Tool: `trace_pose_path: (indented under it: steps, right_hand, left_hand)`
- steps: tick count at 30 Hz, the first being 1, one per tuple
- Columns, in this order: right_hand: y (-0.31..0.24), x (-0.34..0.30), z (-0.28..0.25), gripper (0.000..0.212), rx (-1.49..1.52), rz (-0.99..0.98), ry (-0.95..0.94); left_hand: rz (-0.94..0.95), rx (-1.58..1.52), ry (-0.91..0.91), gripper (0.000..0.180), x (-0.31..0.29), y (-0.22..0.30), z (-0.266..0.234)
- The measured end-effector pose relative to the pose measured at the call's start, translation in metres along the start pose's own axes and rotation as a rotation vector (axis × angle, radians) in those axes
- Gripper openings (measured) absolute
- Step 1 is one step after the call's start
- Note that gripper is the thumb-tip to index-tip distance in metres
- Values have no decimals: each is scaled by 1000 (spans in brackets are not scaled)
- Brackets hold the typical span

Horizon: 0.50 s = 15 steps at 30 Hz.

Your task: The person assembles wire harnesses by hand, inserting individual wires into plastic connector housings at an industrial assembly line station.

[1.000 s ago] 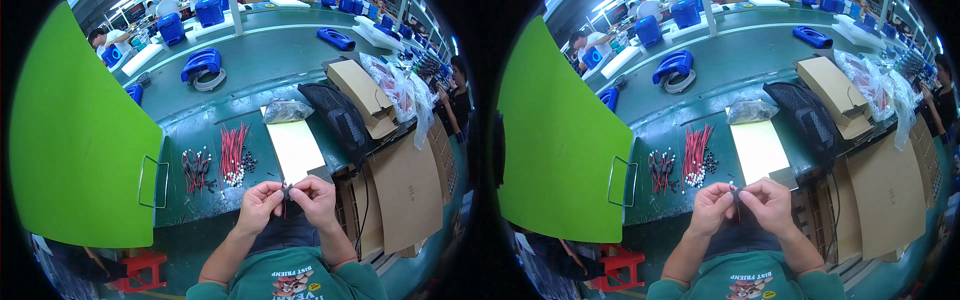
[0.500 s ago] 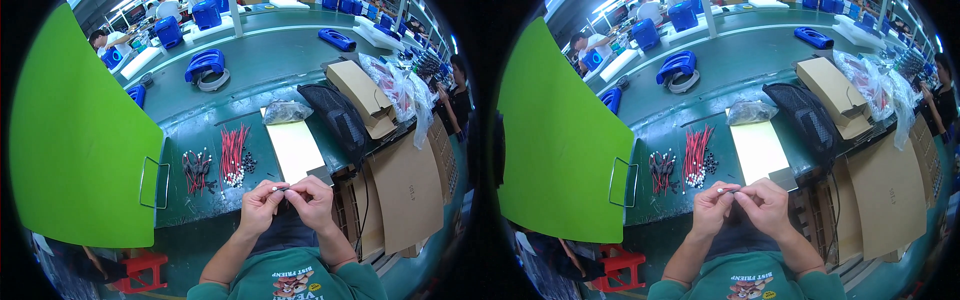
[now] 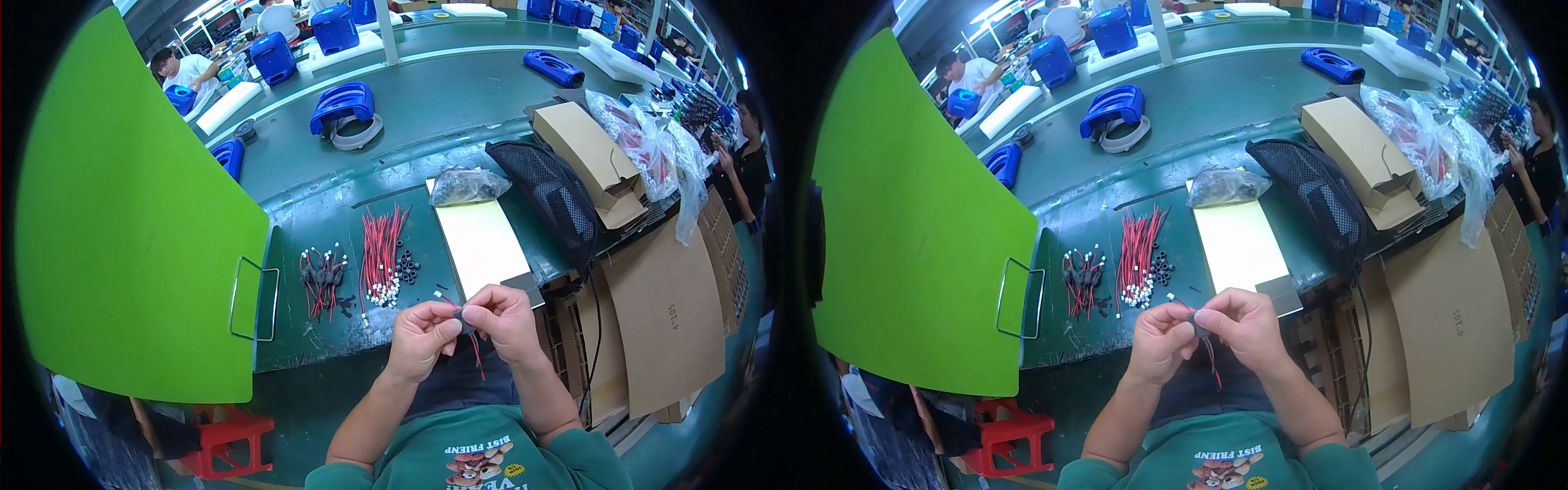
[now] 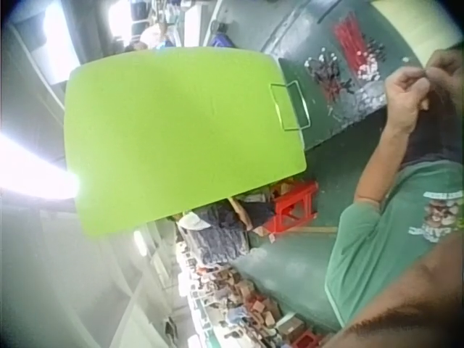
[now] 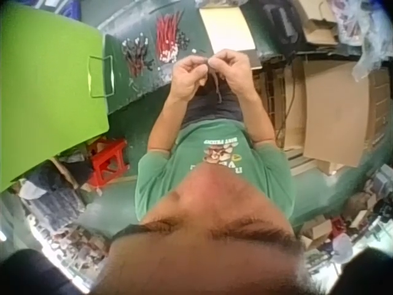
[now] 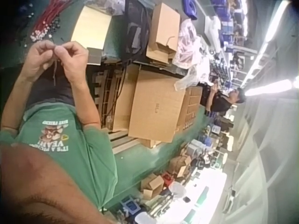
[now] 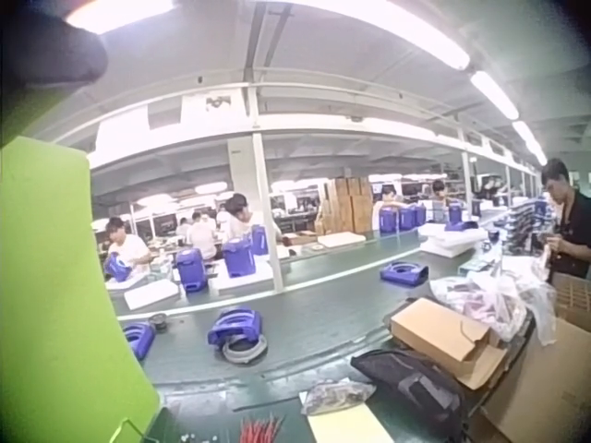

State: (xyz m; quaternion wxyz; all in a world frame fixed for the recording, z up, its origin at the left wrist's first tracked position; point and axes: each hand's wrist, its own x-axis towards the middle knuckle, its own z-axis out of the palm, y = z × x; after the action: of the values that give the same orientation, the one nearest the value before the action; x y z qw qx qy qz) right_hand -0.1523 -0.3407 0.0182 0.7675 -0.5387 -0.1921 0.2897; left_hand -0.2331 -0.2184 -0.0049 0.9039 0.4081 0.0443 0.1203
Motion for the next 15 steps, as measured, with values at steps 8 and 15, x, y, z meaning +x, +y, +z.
trace_pose_path:
  steps: [8, 15]
  right_hand:
    - [6, -8, -9, 8, -47, -17, 99]
    - [-2, -19, -4, 8, -404, -60, -22]
  left_hand:
    - [35, 77, 26, 15, 2, 8, -3]
    - [97, 45, 57, 18, 3, 11, 0]
